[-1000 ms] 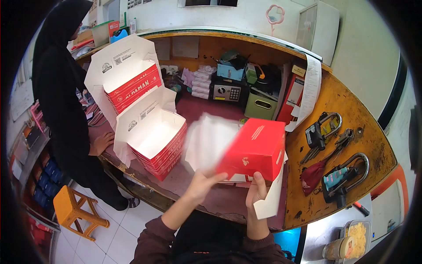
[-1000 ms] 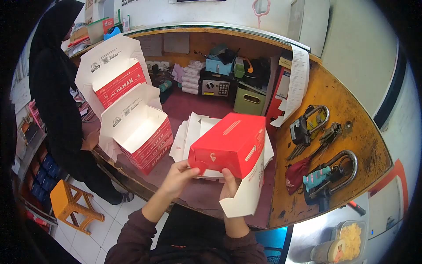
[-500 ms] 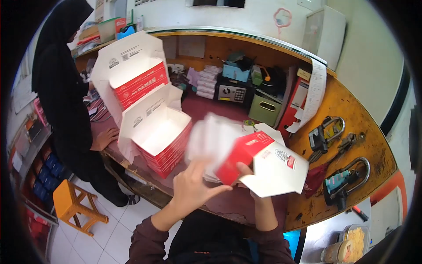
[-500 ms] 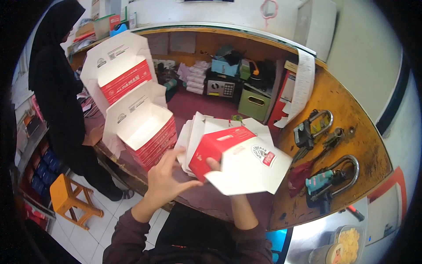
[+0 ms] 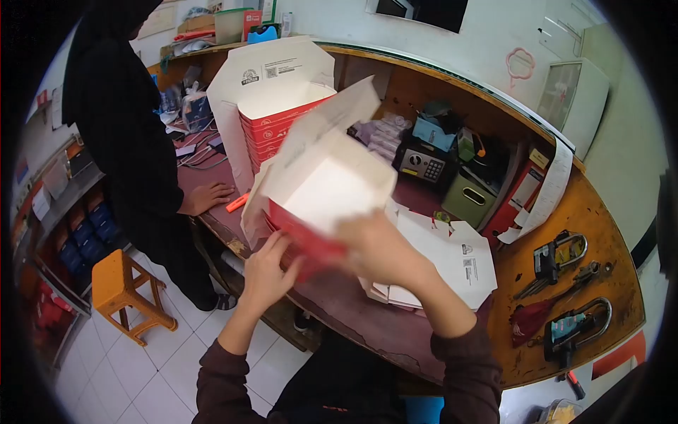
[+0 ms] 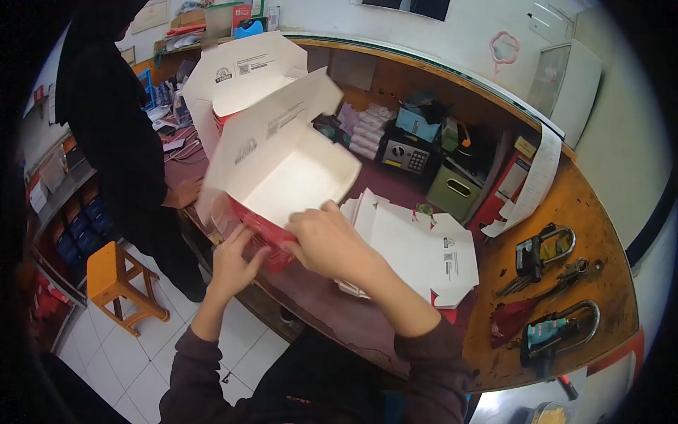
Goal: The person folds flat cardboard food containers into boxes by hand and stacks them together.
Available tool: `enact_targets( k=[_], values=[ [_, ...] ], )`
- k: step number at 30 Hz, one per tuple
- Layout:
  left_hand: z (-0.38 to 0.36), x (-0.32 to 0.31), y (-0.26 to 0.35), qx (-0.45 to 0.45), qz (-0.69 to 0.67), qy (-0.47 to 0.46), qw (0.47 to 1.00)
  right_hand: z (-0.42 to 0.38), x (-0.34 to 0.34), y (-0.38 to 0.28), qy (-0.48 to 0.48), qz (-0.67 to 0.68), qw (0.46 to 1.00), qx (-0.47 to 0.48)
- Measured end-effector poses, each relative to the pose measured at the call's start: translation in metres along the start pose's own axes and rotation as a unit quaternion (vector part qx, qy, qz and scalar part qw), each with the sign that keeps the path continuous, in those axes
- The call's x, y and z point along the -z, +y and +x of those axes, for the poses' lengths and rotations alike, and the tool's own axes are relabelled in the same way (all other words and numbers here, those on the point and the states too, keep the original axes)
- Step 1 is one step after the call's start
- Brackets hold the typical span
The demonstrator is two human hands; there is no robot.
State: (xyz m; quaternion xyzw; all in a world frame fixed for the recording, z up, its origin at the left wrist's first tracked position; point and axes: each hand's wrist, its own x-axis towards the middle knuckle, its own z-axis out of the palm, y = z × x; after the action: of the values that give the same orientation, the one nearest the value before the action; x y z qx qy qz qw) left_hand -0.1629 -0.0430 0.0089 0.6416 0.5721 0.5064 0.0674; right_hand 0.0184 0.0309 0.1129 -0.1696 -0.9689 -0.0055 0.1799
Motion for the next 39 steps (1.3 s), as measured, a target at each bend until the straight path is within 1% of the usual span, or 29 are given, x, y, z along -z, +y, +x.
enact_targets(
  k=[2,3,5,6,8,9,11,13,14,17,19,20,21,23,24,25,26,27,28,29,30,31,33,34,35,36,37,38,39],
  values=[
    [0.001,0.001,-0.023,-0.092,0.184,0.056,0.977,0.028,-0.01,0.006,-0.01,0.089,0.995,0.037],
    [0.003,0.002,-0.028,-0.09,0.186,0.058,0.977,0.039,-0.01,0.006,-0.011,0.09,0.995,0.04],
    [0.006,0.005,-0.035,-0.148,0.22,0.064,0.962,0.056,-0.012,0.007,-0.066,0.087,0.994,-0.024],
    [0.008,0.005,-0.038,-0.146,0.221,0.065,0.962,0.063,-0.013,0.01,-0.088,0.081,0.992,-0.039],
    [0.013,0.004,-0.043,-0.214,0.192,0.077,0.955,0.067,-0.022,0.018,-0.1,0.073,0.991,-0.048],
    [0.015,0.004,-0.045,-0.212,0.191,0.078,0.955,0.068,-0.026,0.021,-0.11,0.065,0.99,-0.058],
    [0.017,0.006,-0.048,-0.235,0.193,0.014,0.953,0.067,-0.029,0.014,-0.111,0.052,0.99,-0.074],
    [0.022,0.01,-0.051,-0.244,0.182,-0.009,0.952,0.066,-0.035,0.01,-0.097,-0.003,0.993,-0.064],
    [0.025,0.013,-0.053,-0.258,0.173,-0.029,0.95,0.065,-0.039,0.008,-0.101,0.0,0.993,-0.062],
    [0.03,0.015,-0.054,-0.264,0.147,-0.037,0.952,0.067,-0.048,0.006,-0.122,-0.049,0.989,-0.061],
    [0.027,0.012,-0.051,-0.24,0.144,-0.037,0.959,0.07,-0.049,0.007,-0.181,-0.102,0.978,-0.024],
    [0.026,0.011,-0.049,-0.222,0.139,-0.034,0.965,0.076,-0.033,0.005,-0.254,-0.078,0.963,-0.03],
    [0.025,0.008,-0.046,-0.219,0.142,-0.034,0.965,0.085,-0.035,0.009,-0.255,-0.076,0.964,-0.026],
    [0.022,0.003,-0.042,-0.242,0.15,0.008,0.959,0.096,-0.043,0.015,-0.212,0.007,0.976,-0.058],
    [0.021,0.004,-0.04,-0.246,0.15,-0.017,0.957,0.098,-0.048,0.013,-0.212,0.007,0.976,-0.056],
    [0.02,0.004,-0.041,-0.247,0.151,-0.017,0.957,0.102,-0.054,0.008,-0.177,-0.055,0.982,-0.038],
    [0.019,0.002,-0.046,-0.212,0.21,0.0,0.954,0.104,-0.057,0.004,-0.14,-0.116,0.983,-0.021],
    [0.019,0.001,-0.052,-0.177,0.268,0.018,0.947,0.103,-0.057,0.001,-0.138,-0.115,0.984,-0.022],
    [0.019,0.0,-0.063,-0.178,0.269,0.015,0.946,0.101,-0.057,-0.003,-0.106,-0.117,0.987,-0.031],
    [0.021,0.0,-0.074,-0.128,0.313,0.029,0.941,0.099,-0.058,-0.006,-0.076,-0.119,0.989,-0.04],
    [0.021,-0.002,-0.083,-0.08,0.355,0.042,0.93,0.098,-0.061,-0.007,-0.075,-0.116,0.989,-0.042],
    [0.021,-0.003,-0.082,-0.082,0.355,0.039,0.93,0.099,-0.065,-0.007,-0.065,-0.115,0.991,-0.033],
    [0.021,-0.009,-0.078,-0.107,0.367,0.101,0.919,0.098,-0.077,-0.004,-0.054,-0.115,0.991,-0.032],
    [0.021,-0.005,-0.072,-0.079,0.362,0.066,0.926,0.101,-0.084,0.002,-0.084,-0.096,0.992,-0.019],
    [0.023,-0.003,-0.069,-0.088,0.36,0.065,0.927,0.104,-0.079,0.004,-0.112,-0.077,0.991,-0.007],
    [0.024,-0.001,-0.067,-0.113,0.36,0.086,0.922,0.115,-0.068,0.016,-0.262,-0.077,0.962,0.024],
    [0.022,0.0,-0.066,-0.135,0.361,0.107,0.917,0.12,-0.06,0.03,-0.26,-0.078,0.962,0.02],
    [0.018,-0.002,-0.066,-0.108,0.339,0.106,0.929,0.12,-0.054,0.048,-0.274,0.043,0.961,-0.005],
    [0.014,-0.005,-0.062,-0.112,0.337,0.105,0.929,0.12,-0.05,0.066,-0.282,0.164,0.945,-0.029]
  ],
)
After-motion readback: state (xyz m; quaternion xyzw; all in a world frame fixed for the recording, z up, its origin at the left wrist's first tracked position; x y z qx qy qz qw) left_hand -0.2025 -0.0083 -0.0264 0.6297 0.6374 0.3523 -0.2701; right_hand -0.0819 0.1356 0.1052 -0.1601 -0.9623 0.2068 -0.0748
